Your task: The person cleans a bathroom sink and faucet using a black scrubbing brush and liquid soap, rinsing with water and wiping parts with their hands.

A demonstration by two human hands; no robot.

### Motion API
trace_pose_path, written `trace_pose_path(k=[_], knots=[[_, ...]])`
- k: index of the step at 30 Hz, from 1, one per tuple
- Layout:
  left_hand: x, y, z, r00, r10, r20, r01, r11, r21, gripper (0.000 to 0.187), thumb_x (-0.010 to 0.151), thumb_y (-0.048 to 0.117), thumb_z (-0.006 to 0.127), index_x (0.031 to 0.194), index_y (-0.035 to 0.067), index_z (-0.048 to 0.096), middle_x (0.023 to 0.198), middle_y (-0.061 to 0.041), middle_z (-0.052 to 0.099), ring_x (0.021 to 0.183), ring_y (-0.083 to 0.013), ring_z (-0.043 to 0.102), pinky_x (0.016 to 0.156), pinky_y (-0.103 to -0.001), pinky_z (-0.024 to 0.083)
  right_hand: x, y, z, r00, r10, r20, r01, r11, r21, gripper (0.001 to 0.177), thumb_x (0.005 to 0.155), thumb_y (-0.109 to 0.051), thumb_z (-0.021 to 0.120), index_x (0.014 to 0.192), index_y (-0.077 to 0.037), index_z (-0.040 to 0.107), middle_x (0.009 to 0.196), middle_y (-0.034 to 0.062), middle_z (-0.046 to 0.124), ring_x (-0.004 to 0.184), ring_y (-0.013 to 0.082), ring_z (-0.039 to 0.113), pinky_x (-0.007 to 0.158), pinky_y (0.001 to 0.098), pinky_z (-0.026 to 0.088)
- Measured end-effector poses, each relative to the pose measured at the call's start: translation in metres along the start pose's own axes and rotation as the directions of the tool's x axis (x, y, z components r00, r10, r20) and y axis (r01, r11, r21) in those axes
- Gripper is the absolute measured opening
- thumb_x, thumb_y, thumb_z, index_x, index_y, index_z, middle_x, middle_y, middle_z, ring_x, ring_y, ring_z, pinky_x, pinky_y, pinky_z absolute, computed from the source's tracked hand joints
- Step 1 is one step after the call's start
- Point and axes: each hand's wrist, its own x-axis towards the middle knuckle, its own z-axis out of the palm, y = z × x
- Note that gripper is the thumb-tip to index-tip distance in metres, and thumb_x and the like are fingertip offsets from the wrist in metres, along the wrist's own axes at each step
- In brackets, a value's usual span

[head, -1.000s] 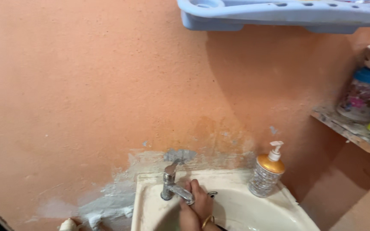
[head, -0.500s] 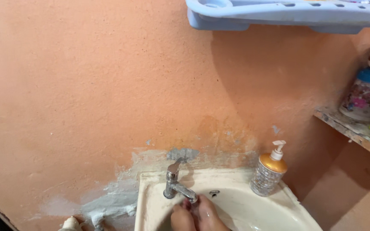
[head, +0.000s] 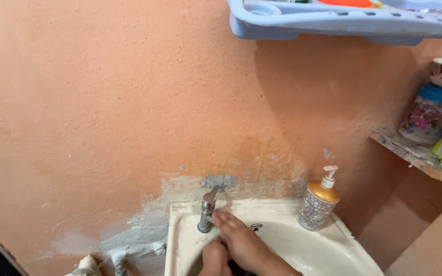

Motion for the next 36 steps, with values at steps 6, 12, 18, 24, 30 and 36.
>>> trace_pose_path(k=[6,12,18,24,30,36], knots=[[-0.031,0.021,0.014,0.998,-0.041,-0.052,0.045,0.996,0.081,0.031,0.104,0.027,0.047,0.088,0.007,0.065,0.077,-0.005,0.059,0.066,-0.0171,0.048,0.055,-0.031,0.034,0.024,0.038,-0.032,0.925,-0.171,-0.339,0.067,0.952,-0.297,0.03,0.094,-0.005,0.047,0.101,0.006,0.074,0.089,0.0197,0.074,0.077,0.0282,0.068,0.074,0.0402,0.058],[-0.068,0.049,0.033,0.986,-0.167,-0.009,0.167,0.985,0.037,0.034,0.105,0.035,0.045,0.087,0.012,0.063,0.07,-0.001,0.061,0.06,-0.0179,0.05,0.06,-0.036,0.036,0.054,0.066,-0.031,0.886,0.387,-0.256,-0.213,0.83,0.516,0.032,0.098,-0.014,0.04,0.09,0.005,0.064,0.08,0.0179,0.067,0.071,0.0292,0.065,0.068,0.041,0.055],[-0.094,0.068,0.039,0.971,-0.148,0.189,0.126,0.984,0.122,0.023,0.099,0.029,0.05,0.082,0.016,0.06,0.067,-0.001,0.056,0.054,-0.0161,0.044,0.054,-0.035,0.029,0.095,0.093,-0.105,0.883,0.406,-0.236,-0.208,0.789,0.578,0.021,0.093,-0.012,0.047,0.081,-0.001,0.059,0.071,0.0136,0.064,0.057,0.0241,0.055,0.049,0.031,0.038],[-0.086,0.062,0.041,0.977,-0.16,0.143,0.12,0.96,0.252,0.016,0.095,0.02,0.052,0.092,0.013,0.067,0.078,-0.004,0.068,0.066,-0.018,0.055,0.067,-0.037,0.034,0.089,-0.034,-0.021,0.975,-0.157,-0.158,0.205,0.907,0.368,0.022,0.099,-0.012,0.055,0.097,0.007,0.067,0.093,0.0182,0.07,0.087,0.0283,0.066,0.088,0.0396,0.057],[-0.055,0.054,0.031,0.976,-0.207,0.066,0.169,0.913,0.372,0.02,0.096,0.02,0.049,0.098,0.017,0.069,0.092,-0.006,0.073,0.089,-0.0238,0.064,0.087,-0.044,0.047,0.049,-0.057,0.033,0.941,-0.208,0.266,0.303,0.868,-0.393,0.023,0.098,-0.013,0.05,0.096,0.004,0.065,0.089,0.0175,0.068,0.081,0.0309,0.066,0.081,0.0436,0.058],[-0.055,0.057,0.022,0.981,-0.186,0.061,0.161,0.943,0.292,0.03,0.1,0.037,0.055,0.092,0.012,0.07,0.084,-0.004,0.064,0.074,-0.0205,0.052,0.077,-0.042,0.037,0.083,0.045,-0.026,0.907,0.251,-0.339,0.006,0.797,0.605,0.024,0.097,-0.013,0.044,0.095,0.002,0.062,0.085,0.0168,0.067,0.075,0.0336,0.066,0.075,0.0475,0.059]])
